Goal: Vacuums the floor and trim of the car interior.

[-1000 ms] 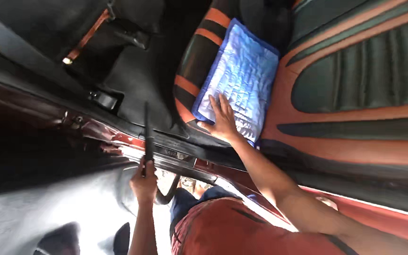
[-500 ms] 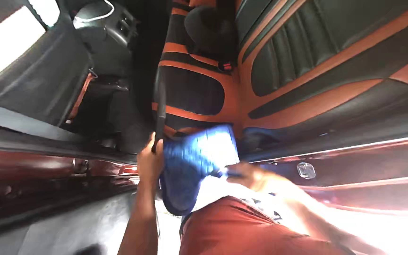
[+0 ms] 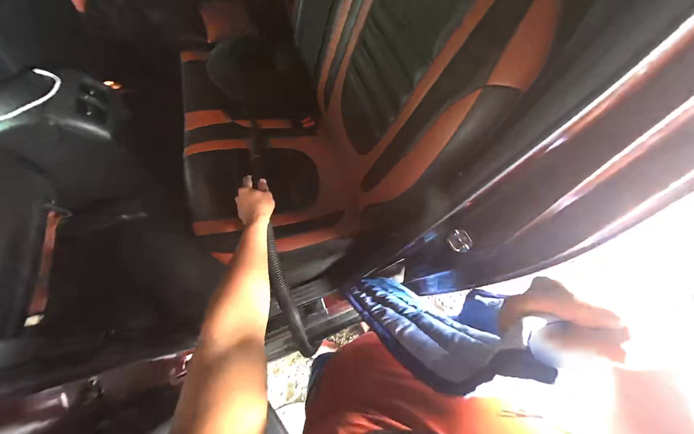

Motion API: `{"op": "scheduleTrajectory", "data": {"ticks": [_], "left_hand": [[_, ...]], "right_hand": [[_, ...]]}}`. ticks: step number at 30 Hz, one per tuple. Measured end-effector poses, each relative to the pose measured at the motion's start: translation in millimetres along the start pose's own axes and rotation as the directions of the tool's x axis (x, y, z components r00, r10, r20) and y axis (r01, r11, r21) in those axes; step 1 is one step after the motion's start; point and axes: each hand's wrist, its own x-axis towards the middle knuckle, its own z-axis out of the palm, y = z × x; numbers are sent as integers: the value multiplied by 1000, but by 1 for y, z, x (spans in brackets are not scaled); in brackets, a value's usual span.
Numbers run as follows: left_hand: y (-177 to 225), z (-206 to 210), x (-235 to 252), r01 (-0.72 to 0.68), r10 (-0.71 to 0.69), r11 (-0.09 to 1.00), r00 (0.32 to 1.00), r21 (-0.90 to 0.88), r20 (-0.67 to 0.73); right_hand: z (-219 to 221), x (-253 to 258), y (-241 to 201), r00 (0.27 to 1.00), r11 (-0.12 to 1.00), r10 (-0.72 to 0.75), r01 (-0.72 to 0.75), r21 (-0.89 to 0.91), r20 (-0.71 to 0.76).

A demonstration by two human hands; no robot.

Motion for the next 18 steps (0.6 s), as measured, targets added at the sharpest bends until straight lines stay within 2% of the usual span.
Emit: {"op": "scheduleTrajectory", "data": {"ticks": [1,3,4,6,8,10,12,14,16,17,18], "left_hand": [[11,5,0,27,-27,999,1000,41,14],[36,22,-22,-73,59,994,984,76,171],[41,35,-34,-140,118,988,956,66,267],[34,50,-37,-188,186,982,924,-27,334],[20,40,-17,-132,152,985,967,-109,206],[15,41,-5,-78,81,996,994,-47,72],[33,59,-11,-149,141,987,983,61,117],[44,76,-45,-313,282,946,922,84,266],[24,69,-86,-456,420,889,848,41,325],[0,56,-99,-569,550,822,788,-14,277],[-27,40,-108,-717,716,696,689,-43,110]], "right_hand": [[0,-4,-2,999,1000,-1,1,-12,-42],[-4,-3,-8,996,999,-13,9,-39,-89],[-5,-1,-12,995,999,-12,7,-51,-100],[-11,5,-18,994,997,-16,8,-75,-106],[-13,12,-24,994,996,-24,14,-92,-108],[-12,24,-29,993,994,-54,43,-102,-109],[-13,36,-34,986,992,-91,77,-103,-137],[-18,43,-44,978,991,-110,93,-100,-177],[-30,44,-55,955,988,-126,95,-125,-270],[-35,43,-60,935,985,-135,90,-148,-329],[-39,41,-63,915,982,-142,84,-167,-377]]}}
